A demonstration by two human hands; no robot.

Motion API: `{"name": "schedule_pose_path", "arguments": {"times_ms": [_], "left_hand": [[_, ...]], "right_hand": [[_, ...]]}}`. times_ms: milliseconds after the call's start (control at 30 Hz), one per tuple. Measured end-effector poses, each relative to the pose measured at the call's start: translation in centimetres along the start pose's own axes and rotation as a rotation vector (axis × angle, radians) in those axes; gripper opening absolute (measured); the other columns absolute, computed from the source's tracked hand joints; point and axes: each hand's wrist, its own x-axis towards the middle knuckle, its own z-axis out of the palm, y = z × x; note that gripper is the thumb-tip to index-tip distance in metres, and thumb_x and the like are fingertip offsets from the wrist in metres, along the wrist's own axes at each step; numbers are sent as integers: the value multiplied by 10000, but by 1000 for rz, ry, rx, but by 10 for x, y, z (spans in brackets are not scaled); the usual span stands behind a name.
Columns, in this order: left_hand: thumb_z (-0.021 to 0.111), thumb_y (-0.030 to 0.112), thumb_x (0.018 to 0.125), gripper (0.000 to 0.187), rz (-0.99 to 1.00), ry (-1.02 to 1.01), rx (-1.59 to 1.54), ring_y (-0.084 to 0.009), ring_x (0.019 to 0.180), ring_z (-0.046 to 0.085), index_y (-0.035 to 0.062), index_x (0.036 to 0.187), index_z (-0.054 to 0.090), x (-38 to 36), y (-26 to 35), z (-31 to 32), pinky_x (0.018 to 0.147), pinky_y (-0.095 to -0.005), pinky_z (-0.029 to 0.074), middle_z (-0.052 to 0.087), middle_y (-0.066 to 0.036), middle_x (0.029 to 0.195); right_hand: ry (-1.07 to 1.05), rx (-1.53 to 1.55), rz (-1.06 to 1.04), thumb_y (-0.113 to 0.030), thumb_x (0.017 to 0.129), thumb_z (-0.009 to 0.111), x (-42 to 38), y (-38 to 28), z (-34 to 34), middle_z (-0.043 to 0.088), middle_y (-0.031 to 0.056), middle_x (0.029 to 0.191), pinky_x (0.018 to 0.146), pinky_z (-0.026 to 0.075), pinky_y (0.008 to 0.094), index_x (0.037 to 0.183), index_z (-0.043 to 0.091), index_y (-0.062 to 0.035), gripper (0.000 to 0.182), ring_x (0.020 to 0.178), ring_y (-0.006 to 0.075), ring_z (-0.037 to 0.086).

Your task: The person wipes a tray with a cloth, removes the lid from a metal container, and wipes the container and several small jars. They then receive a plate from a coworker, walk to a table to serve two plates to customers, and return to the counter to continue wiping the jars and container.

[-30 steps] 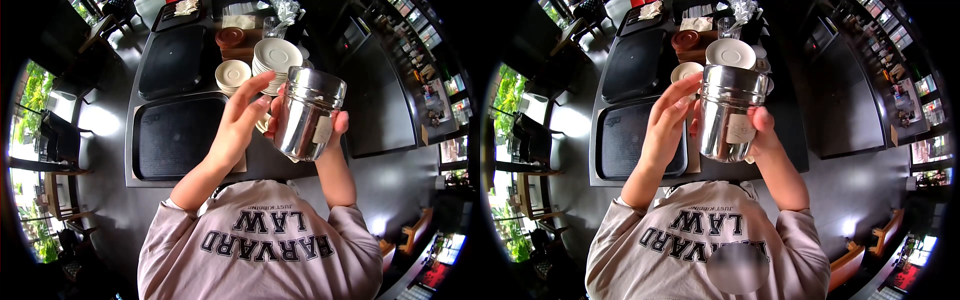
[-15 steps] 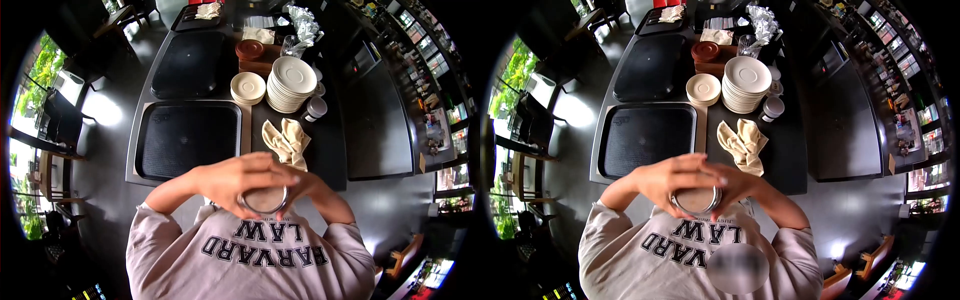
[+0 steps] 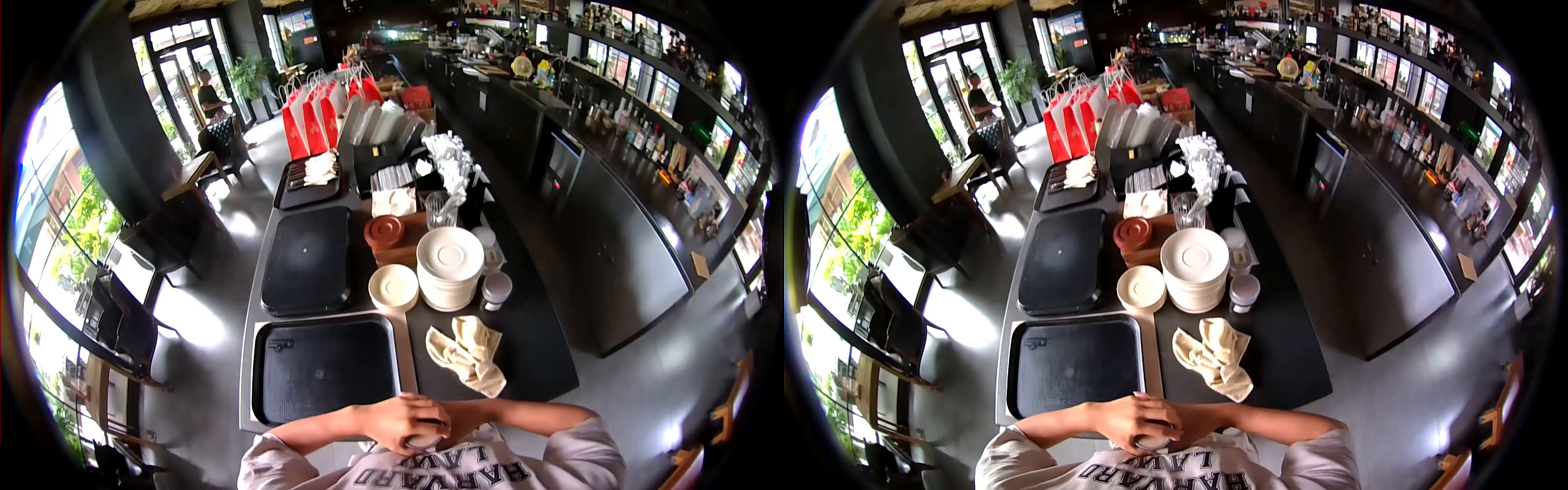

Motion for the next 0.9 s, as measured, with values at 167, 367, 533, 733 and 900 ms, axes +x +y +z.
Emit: {"name": "schedule_pose_path", "arguments": {"times_ms": [167,367,533,733,900], "left_hand": [[703,184,619,516,-5,-58,44,-274,1063,494,63,1102,567,5,-11,10,891,-388,424,502,-94,1120],[625,133,698,366,-33,40,134,-299,1037,486,44,1049,570,0,-16,33,846,-384,447,491,-114,1113],[611,131,707,347,-117,44,82,-296,1040,483,47,1040,560,2,-12,39,817,-384,463,488,-110,1118],[574,163,722,355,-193,50,112,-286,1064,480,75,1065,556,-1,-7,50,798,-382,487,490,-84,1129],[551,177,742,311,-210,140,114,-253,1065,495,96,1040,585,-6,-4,70,788,-355,501,506,-49,1119]], "right_hand": [[182,-22,-14,-354,746,703,-16,9,4,298,125,1399,1100,103,490,1285,414,-95,664,1305,398,220],[100,170,256,-263,730,715,-29,24,16,378,161,1314,1020,331,365,1241,428,-53,623,1241,272,379],[209,-139,-90,-275,809,639,-22,19,14,388,144,1301,1047,300,366,1262,427,-78,538,1257,287,349],[65,61,205,-296,848,584,-31,17,22,389,138,1302,1045,309,356,1266,441,-129,472,1252,270,355],[67,139,382,-273,844,587,-44,23,49,421,131,1243,1011,347,347,1269,397,-82,503,1208,260,404]]}}
